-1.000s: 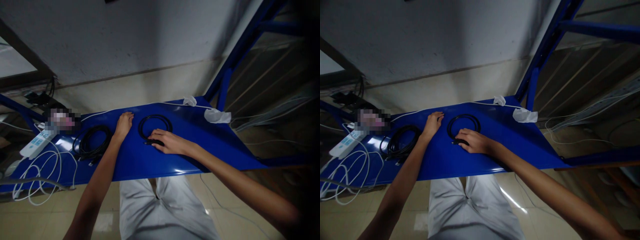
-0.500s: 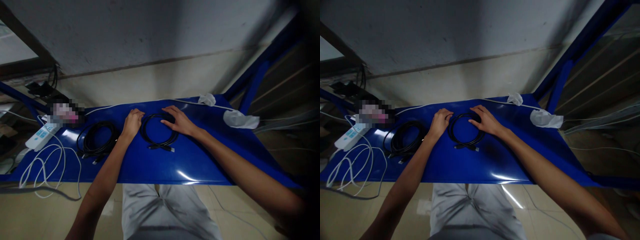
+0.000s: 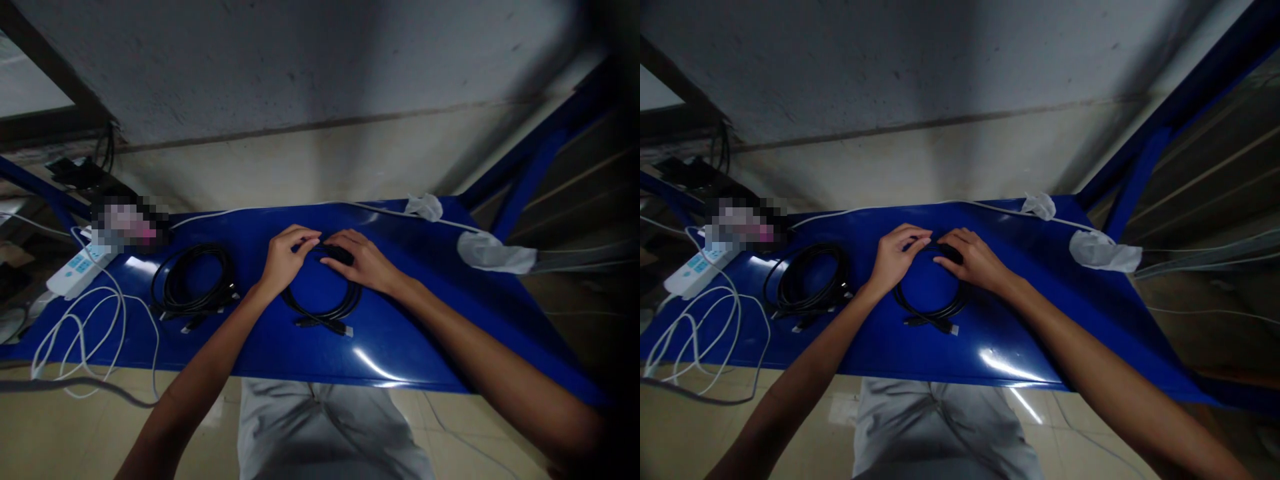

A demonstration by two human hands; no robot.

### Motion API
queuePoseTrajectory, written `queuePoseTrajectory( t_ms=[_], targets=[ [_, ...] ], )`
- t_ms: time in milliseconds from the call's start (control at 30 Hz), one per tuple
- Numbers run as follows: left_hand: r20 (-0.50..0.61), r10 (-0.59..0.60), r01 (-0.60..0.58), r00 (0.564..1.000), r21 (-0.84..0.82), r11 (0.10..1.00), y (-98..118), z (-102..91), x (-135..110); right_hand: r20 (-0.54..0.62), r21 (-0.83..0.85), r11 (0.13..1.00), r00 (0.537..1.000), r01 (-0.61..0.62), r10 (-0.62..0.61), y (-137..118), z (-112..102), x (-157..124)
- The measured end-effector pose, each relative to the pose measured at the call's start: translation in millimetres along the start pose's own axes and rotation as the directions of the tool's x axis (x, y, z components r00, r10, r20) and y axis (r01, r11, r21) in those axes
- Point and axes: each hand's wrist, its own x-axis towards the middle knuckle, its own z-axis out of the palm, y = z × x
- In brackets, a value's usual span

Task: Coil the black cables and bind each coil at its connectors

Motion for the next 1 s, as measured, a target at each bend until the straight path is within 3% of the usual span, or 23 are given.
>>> queuePoseTrajectory(
  t_ms=[167, 367, 633, 1000],
  targets=[
    [0.061, -0.074, 0.083, 0.995, -0.161, 0.983, 0, 11.8, -6, -0.100, 0.084, 0.996, 0.994, -0.037, 0.046, -11, 4, 0],
    [0.079, -0.106, 0.122, 0.991, -0.242, 0.962, -4, 9.7, -4, -0.119, 0.238, 0.959, 0.976, -0.153, 0.185, -17, 4, 0],
    [0.099, -0.128, 0.154, 0.987, -0.333, 0.930, -8, 9.3, -3, -0.137, 0.279, 0.950, 0.973, -0.142, 0.186, -19, 6, -2],
    [0.156, -0.147, 0.188, 0.977, -0.288, 0.939, -8, 5.7, -3, -0.174, 0.358, 0.921, 0.958, -0.155, 0.229, -21, 6, 0]
  ],
)
